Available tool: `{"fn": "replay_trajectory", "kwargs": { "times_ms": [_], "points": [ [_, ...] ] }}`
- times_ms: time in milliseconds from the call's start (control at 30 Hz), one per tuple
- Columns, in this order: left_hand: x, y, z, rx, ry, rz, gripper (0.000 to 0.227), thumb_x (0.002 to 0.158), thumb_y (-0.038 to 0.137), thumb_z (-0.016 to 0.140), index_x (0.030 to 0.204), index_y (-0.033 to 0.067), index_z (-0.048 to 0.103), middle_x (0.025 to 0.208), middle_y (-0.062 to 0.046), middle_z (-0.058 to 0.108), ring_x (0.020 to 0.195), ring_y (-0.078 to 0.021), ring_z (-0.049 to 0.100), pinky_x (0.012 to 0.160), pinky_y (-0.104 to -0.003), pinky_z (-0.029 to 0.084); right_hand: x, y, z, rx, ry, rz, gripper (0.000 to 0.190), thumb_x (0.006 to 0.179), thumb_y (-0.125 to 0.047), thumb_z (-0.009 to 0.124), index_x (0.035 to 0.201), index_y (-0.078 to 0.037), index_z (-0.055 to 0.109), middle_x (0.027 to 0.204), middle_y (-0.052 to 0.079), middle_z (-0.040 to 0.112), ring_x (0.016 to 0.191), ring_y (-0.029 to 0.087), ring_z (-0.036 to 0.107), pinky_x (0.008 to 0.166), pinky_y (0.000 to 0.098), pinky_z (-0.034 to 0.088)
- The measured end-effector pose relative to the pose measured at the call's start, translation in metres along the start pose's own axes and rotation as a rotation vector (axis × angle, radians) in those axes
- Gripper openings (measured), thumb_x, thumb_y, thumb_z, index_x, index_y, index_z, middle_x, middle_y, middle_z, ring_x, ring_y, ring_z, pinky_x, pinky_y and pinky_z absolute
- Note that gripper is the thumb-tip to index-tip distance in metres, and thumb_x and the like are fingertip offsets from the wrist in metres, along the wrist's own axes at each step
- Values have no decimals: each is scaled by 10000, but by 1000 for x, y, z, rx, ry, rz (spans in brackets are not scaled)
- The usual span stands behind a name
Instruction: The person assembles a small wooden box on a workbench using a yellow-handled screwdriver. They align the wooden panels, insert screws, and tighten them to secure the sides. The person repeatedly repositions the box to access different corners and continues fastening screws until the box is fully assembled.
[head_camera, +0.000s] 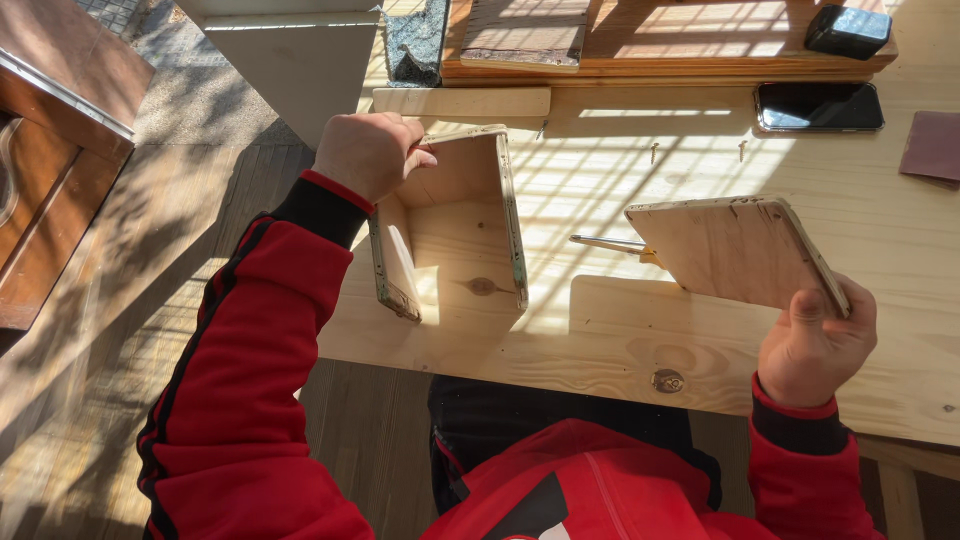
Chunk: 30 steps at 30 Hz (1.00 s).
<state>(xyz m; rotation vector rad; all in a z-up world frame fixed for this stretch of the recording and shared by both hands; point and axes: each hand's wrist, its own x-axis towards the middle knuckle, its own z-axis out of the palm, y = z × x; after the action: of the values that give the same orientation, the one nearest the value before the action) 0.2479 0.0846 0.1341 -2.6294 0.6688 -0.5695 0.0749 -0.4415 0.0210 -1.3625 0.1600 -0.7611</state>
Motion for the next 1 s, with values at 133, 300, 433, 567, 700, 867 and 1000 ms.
{"fn": "replay_trajectory", "kwargs": {
  "times_ms": [133, 300, 433, 567, 700, 867, 1000],
  "points": [
    [-3, -7, -1, -84, -135, -84, 514, 1043, 676, 612, 847, 203, 658, 697, 4, 691, 628, -250, 664, 482, -394, 466, -18, -29, -22, -366, -175, -238, 296, 1067, -120, 810, 1168, 45, 587, 1036, 165, 613, 986, 251, 581, 945, 370, 475],
    [-5, 3, -53, -363, -482, -341, 526, 1045, 624, 556, 885, 135, 664, 875, -97, 709, 836, -375, 672, 736, -503, 510, -33, -93, -28, -938, -452, 72, 301, 911, -162, 725, 1076, -12, 522, 830, 84, 524, 788, 255, 502, 707, 406, 424],
    [-15, 21, -80, -398, -550, -319, 587, 1074, 589, 488, 951, 52, 690, 923, -193, 739, 884, -427, 695, 763, -545, 529, -47, -79, -20, -899, -646, -160, 154, 958, -148, 682, 983, -1, 719, 1006, 100, 748, 1013, 281, 706, 944, 402, 543],
    [-34, 40, -80, -533, -479, -333, 584, 1091, 497, 463, 739, 35, 534, 702, -166, 622, 680, -378, 600, 635, -514, 454, -77, -64, 21, -760, -680, -196, 239, 1008, -186, 610, 1104, 2, 722, 1107, 122, 747, 1090, 310, 703, 956, 402, 546],
    [-50, 53, -94, -630, -542, -399, 677, 1037, 630, 385, 906, 45, 699, 851, -272, 711, 952, -512, 705, 820, -588, 557, -96, -75, 85, -574, -617, -221, 297, 1044, -185, 605, 1189, 56, 701, 1072, 364, 664, 1011, 631, 574, 669, 646, 523],
    [-73, 57, -121, -674, -587, -423, 749, 1027, 688, 372, 879, 27, 693, 829, -278, 709, 946, -513, 702, 815, -587, 565, -103, -62, 111, -595, -741, -153, 590, 1021, -413, 502, 1419, 21, 538, 1253, 358, 589, 1065, 637, 572, 755, 689, 515],
    [-77, 57, -139, -557, -570, -421, 750, 1000, 741, 380, 886, 72, 700, 824, -220, 719, 885, -449, 731, 772, -542, 569, -107, -61, 127, -563, -833, -63, 1059, 888, -718, 410, 1633, -3, 176, 1424, 397, 431, 1082, 684, 531, 827, 731, 498]
  ]
}}
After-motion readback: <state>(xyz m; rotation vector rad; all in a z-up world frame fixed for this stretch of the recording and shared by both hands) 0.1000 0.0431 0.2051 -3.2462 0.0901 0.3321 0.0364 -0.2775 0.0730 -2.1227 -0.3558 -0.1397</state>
